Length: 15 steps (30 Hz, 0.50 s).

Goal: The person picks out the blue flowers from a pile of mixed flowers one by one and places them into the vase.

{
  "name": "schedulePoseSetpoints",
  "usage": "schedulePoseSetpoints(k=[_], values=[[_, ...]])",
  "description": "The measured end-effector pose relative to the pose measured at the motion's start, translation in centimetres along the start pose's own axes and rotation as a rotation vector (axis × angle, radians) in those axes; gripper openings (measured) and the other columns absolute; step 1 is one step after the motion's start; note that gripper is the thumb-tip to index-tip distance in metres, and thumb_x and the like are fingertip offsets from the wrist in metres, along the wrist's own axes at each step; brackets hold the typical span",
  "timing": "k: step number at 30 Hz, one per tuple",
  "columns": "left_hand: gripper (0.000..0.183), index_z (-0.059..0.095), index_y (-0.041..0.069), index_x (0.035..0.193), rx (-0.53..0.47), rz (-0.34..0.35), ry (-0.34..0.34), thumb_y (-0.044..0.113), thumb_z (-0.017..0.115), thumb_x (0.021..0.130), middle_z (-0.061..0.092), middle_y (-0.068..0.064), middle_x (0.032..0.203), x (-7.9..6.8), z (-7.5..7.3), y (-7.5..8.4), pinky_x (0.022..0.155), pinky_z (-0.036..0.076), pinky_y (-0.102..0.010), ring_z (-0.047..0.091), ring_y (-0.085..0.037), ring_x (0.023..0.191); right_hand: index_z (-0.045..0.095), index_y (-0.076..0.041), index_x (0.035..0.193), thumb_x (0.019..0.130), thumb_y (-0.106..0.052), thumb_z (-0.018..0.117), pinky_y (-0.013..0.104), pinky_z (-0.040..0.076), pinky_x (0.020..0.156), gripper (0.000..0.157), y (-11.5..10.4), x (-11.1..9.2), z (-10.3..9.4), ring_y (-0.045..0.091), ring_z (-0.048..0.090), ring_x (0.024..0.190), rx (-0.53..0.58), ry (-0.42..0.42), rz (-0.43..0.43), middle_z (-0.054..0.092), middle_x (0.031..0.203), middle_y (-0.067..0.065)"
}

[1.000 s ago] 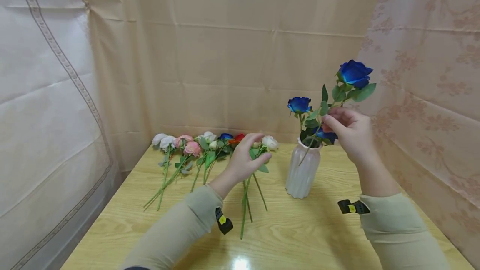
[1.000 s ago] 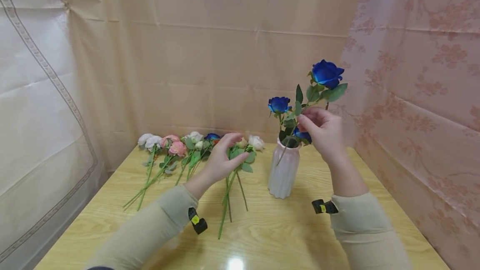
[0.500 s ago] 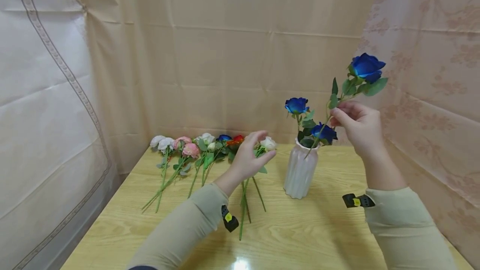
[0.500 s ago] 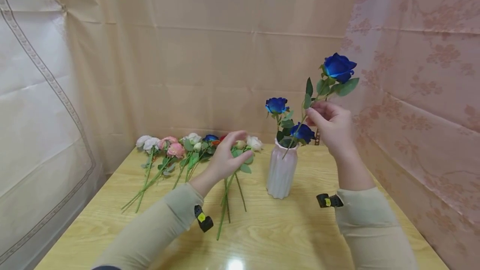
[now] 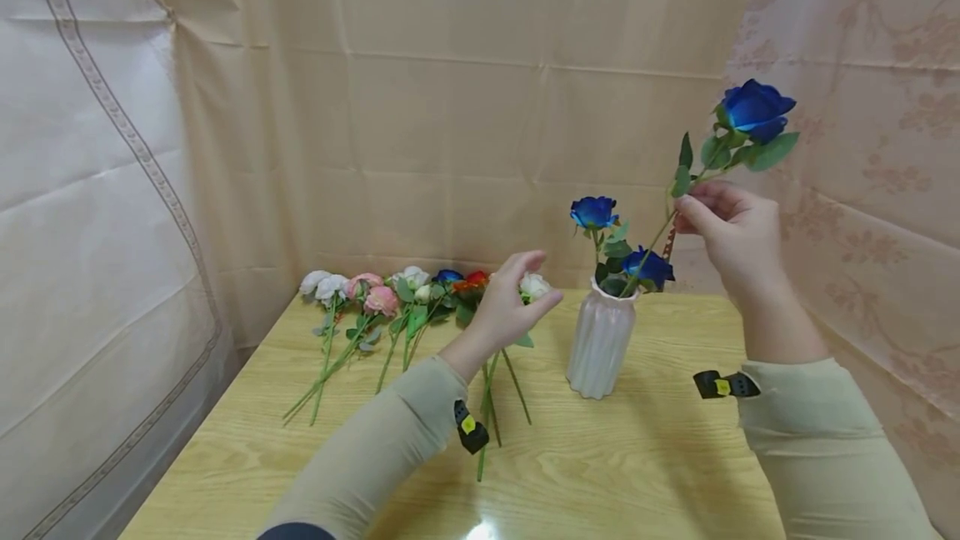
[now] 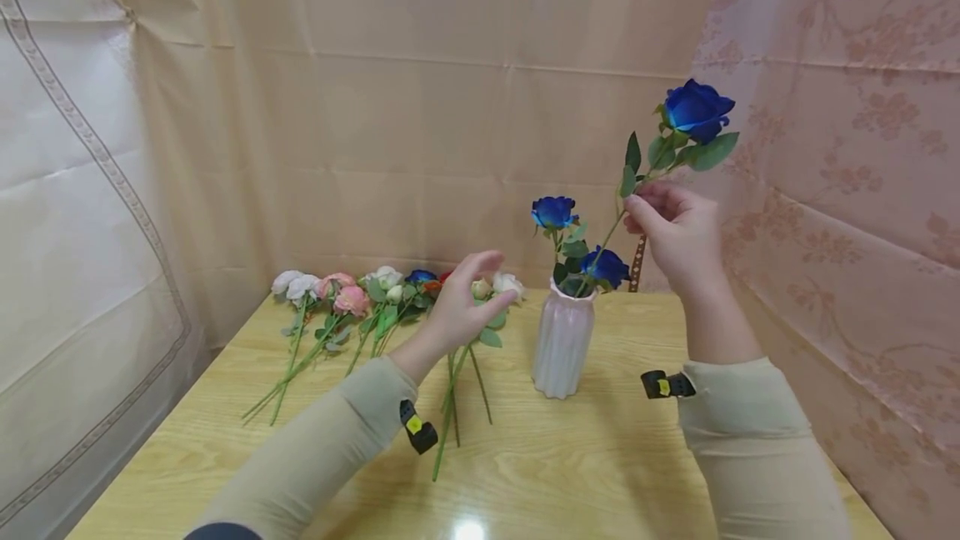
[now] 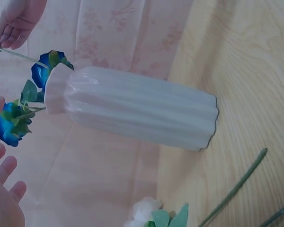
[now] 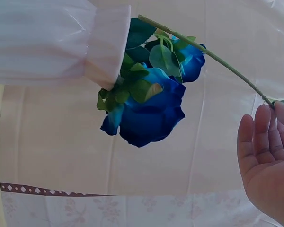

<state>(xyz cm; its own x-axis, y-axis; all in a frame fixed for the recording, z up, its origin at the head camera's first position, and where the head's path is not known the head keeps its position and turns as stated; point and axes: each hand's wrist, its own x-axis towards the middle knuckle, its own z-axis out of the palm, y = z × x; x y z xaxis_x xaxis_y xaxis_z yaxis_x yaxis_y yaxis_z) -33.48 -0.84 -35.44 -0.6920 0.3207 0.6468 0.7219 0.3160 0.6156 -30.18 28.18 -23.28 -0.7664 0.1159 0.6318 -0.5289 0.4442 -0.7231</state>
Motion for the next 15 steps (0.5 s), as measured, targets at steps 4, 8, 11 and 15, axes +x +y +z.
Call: schedulePoseSetpoints(k=[4, 8, 11, 15], values=[[0.059, 0.05, 0.013, 0.147, -0.004, -0.003, -0.001, 0.033, 0.073, 0.096, 0.055, -0.004, 0.143, 0.4, 0.02, 0.63, 0.108, 0.042, -0.044, 0.052, -0.016, 0.129, 0.067, 0.002, 0.114, 0.101, -0.021, 0.067, 0.014, 0.053, 0.077, 0.026, -0.13, 0.39, -0.21, 0.007, 0.069, 0.078, -0.006, 0.008, 0.005, 0.072, 0.09, -0.006], [0.059, 0.05, 0.015, 0.146, -0.014, -0.01, 0.01, 0.034, 0.074, 0.096, 0.056, -0.001, 0.141, 0.63, 0.23, 0.7, 0.105, 0.045, -0.04, 0.053, -0.017, 0.128, 0.067, 0.003, 0.114, 0.1, -0.019, 0.067, 0.014, 0.054, 0.076, 0.026, -0.24, 0.63, -0.17, 0.007, 0.069, 0.076, -0.008, 0.014, -0.012, 0.072, 0.088, -0.008], [0.059, 0.051, 0.016, 0.146, -0.008, -0.002, 0.015, 0.035, 0.074, 0.096, 0.056, 0.001, 0.14, 0.81, 0.54, 0.56, 0.104, 0.046, -0.039, 0.053, -0.016, 0.127, 0.067, 0.004, 0.113, 0.1, -0.018, 0.067, 0.015, 0.054, 0.074, 0.026, -0.29, 0.69, -0.11, 0.007, 0.069, 0.076, -0.022, 0.019, -0.029, 0.071, 0.088, -0.008], [0.059, 0.051, 0.015, 0.146, -0.008, 0.001, 0.011, 0.036, 0.073, 0.096, 0.056, 0.0, 0.14, 0.95, 0.84, 0.64, 0.104, 0.046, -0.038, 0.052, -0.015, 0.127, 0.068, 0.004, 0.111, 0.099, -0.018, 0.068, 0.014, 0.054, 0.073, 0.025, -0.36, 0.77, 0.03, 0.006, 0.067, 0.074, -0.044, 0.023, -0.055, 0.071, 0.086, -0.006]])
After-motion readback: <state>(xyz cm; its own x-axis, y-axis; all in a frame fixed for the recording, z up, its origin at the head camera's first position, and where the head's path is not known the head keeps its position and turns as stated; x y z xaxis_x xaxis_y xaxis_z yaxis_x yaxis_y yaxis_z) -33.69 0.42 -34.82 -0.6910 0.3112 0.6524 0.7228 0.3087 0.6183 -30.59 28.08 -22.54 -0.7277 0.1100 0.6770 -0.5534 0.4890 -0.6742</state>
